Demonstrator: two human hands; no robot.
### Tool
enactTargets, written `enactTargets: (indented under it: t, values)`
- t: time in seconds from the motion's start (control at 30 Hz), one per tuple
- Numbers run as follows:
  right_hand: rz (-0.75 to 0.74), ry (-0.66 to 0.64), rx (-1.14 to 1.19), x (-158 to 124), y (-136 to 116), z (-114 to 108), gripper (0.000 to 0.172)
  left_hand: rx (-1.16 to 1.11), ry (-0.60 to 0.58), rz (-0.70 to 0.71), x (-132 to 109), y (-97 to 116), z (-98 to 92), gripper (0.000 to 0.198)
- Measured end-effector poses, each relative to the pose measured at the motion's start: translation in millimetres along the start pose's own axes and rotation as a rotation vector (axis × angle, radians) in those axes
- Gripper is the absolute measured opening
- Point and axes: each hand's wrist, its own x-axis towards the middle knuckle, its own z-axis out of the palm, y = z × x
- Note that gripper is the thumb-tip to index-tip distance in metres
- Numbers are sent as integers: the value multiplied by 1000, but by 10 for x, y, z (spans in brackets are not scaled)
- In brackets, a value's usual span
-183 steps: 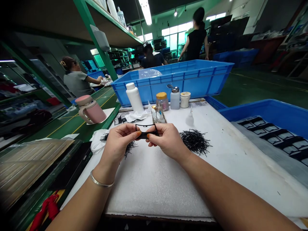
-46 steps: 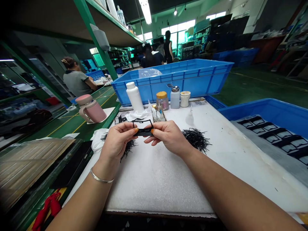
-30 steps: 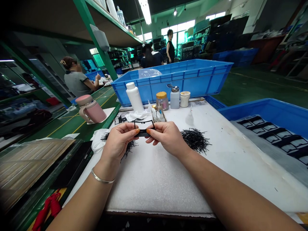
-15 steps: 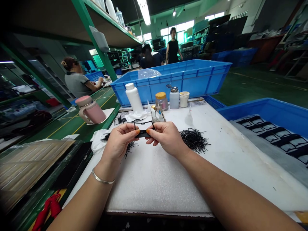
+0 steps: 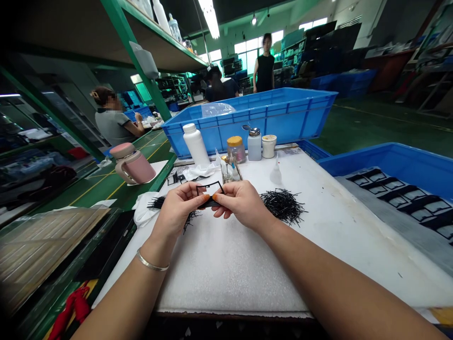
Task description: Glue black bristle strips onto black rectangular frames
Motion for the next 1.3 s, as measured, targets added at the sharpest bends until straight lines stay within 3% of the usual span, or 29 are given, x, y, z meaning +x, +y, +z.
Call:
enactTargets:
  t: [0.43, 0.5, 0.6, 0.7, 0.77, 0.9, 1.0, 1.13, 1.23, 1.3]
  values:
    - [66, -38, 51, 48, -10, -60, 39, 3, -26, -29, 22, -61, -14, 29]
    - [99, 16, 40, 56, -32, -70, 34, 88, 8, 21, 2, -37, -4, 36]
    - [155, 100, 49, 70, -47, -97, 26, 313, 35, 212, -48, 38, 18, 63]
    - [195, 142, 149, 71, -48, -128, 21, 555, -134, 421, -89, 101, 36, 82]
    - [214, 157, 234, 63, -49, -138, 19, 663, -256, 523, -97, 107, 47, 84]
    - [263, 128, 323, 43, -55, -133, 17, 690, -384, 599, -82, 62, 78, 60]
    - [249, 110, 319, 44, -46, -135, 23, 568, -389, 540, -69, 43, 93, 48]
    - [107, 180, 114, 65, -36, -150, 40, 219, -281, 253, -63, 51, 75, 36]
    - [36, 205, -11, 67, -40, -138, 32, -99, -208, 53, -60, 51, 64, 35]
    - [1, 110, -57, 57, -37, -114, 27, -267, -201, -18, -58, 42, 72, 34]
